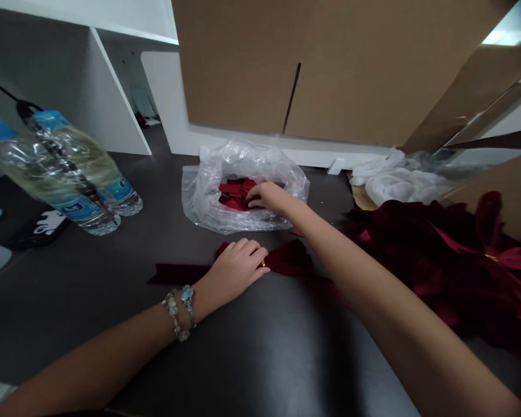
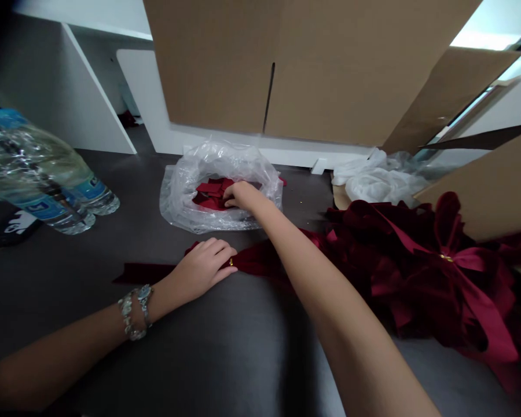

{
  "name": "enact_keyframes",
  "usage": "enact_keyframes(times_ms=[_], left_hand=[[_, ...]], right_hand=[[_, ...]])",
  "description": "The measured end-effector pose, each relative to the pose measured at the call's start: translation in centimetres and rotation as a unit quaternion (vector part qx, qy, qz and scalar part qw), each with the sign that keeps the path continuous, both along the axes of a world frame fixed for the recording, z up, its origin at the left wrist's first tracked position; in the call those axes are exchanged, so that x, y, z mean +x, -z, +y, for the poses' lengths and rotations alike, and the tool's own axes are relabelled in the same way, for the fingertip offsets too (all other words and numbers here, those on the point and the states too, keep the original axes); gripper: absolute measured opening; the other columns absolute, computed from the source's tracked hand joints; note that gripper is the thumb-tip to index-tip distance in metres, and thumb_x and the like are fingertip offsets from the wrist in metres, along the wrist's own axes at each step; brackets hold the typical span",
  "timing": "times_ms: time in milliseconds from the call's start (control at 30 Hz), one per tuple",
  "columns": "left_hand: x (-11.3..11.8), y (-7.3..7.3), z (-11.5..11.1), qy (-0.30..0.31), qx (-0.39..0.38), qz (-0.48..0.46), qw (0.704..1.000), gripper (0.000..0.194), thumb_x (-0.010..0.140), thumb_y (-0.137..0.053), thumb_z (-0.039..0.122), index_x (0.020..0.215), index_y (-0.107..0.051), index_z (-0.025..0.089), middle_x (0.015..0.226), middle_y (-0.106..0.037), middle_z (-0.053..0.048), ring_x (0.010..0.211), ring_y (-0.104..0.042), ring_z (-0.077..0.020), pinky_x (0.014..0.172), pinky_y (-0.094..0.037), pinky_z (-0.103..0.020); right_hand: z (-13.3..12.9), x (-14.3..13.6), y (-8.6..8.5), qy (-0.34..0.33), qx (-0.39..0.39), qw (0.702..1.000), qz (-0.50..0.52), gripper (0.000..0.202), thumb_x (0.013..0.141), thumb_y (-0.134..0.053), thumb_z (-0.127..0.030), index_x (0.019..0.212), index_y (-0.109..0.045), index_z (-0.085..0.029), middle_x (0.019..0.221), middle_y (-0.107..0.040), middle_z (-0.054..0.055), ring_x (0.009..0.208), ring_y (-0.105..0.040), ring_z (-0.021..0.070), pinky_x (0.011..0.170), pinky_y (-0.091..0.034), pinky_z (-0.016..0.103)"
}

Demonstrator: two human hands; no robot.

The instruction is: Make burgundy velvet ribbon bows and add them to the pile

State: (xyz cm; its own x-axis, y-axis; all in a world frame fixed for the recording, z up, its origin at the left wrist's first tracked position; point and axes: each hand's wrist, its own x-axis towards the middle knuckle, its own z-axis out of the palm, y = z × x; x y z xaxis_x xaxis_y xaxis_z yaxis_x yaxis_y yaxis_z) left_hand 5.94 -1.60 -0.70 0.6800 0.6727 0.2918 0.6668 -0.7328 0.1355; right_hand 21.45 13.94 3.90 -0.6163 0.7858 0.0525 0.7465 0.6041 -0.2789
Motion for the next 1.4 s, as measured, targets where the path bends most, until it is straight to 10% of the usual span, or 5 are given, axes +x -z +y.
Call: enact_keyframes(times_ms=[400, 867, 967, 1133, 1400], left_hand=[[0.0, -0.1, 0.1, 0.003, -0.003, -0.001, 1.000, 0.021, 0.090, -0.055, 0.034, 0.101, -0.056, 0.016, 0.100, -0.059, -0.004, 0.091, -0.051, -0.0218, 0.077, -0.042, -0.033], [-0.2, -0.1, 0.1, 0.007, -0.095, -0.144, 0.985, 0.027, 0.087, -0.059, 0.032, 0.109, -0.059, 0.015, 0.107, -0.062, -0.009, 0.100, -0.053, -0.0253, 0.089, -0.042, -0.041], [-0.4, -0.3, 0.8, -0.023, -0.260, -0.376, 0.889, 0.038, 0.084, -0.062, 0.036, 0.116, -0.058, 0.017, 0.118, -0.062, -0.011, 0.106, -0.056, -0.0250, 0.096, -0.041, -0.042], [-0.7, -1.0, 2.2, 0.006, -0.485, -0.654, 0.581, 0.026, 0.088, -0.058, 0.036, 0.106, -0.061, 0.017, 0.115, -0.064, -0.010, 0.111, -0.057, -0.0238, 0.102, -0.038, -0.043], [-1.0, -0.8, 2.4, 0.018, -0.519, -0.684, 0.513, 0.023, 0.092, -0.052, 0.023, 0.113, -0.062, 0.023, 0.116, -0.064, -0.005, 0.118, -0.052, -0.0208, 0.102, -0.040, -0.039]], right_hand=[[3.8, -2.3, -4.1, 0.041, -0.155, 0.975, -0.153, 0.018, 0.063, -0.079, -0.024, 0.080, -0.076, -0.026, 0.085, -0.072, 0.000, 0.076, -0.063, 0.0203, 0.065, -0.044, 0.030], [-1.4, -0.9, -3.0, 0.066, 0.067, 0.995, -0.036, 0.012, 0.084, -0.054, -0.020, 0.082, -0.066, -0.017, 0.079, -0.066, 0.006, 0.069, -0.056, 0.0171, 0.062, -0.037, 0.030], [-4.8, -0.2, -3.1, 0.102, 0.179, 0.976, 0.069, 0.015, 0.088, -0.050, -0.021, 0.094, -0.062, -0.016, 0.090, -0.067, 0.009, 0.077, -0.058, 0.0194, 0.066, -0.040, 0.031], [-11.1, 0.2, -0.1, -0.021, 0.262, 0.946, 0.189, 0.011, 0.090, -0.051, -0.020, 0.092, -0.061, -0.017, 0.087, -0.066, 0.008, 0.082, -0.059, 0.0194, 0.073, -0.046, 0.031], [-12.4, -0.3, 3.7, -0.027, 0.095, 0.942, 0.321, 0.012, 0.085, -0.063, -0.025, 0.076, -0.056, -0.020, 0.076, -0.062, 0.001, 0.072, -0.058, 0.0157, 0.069, -0.046, 0.029]])
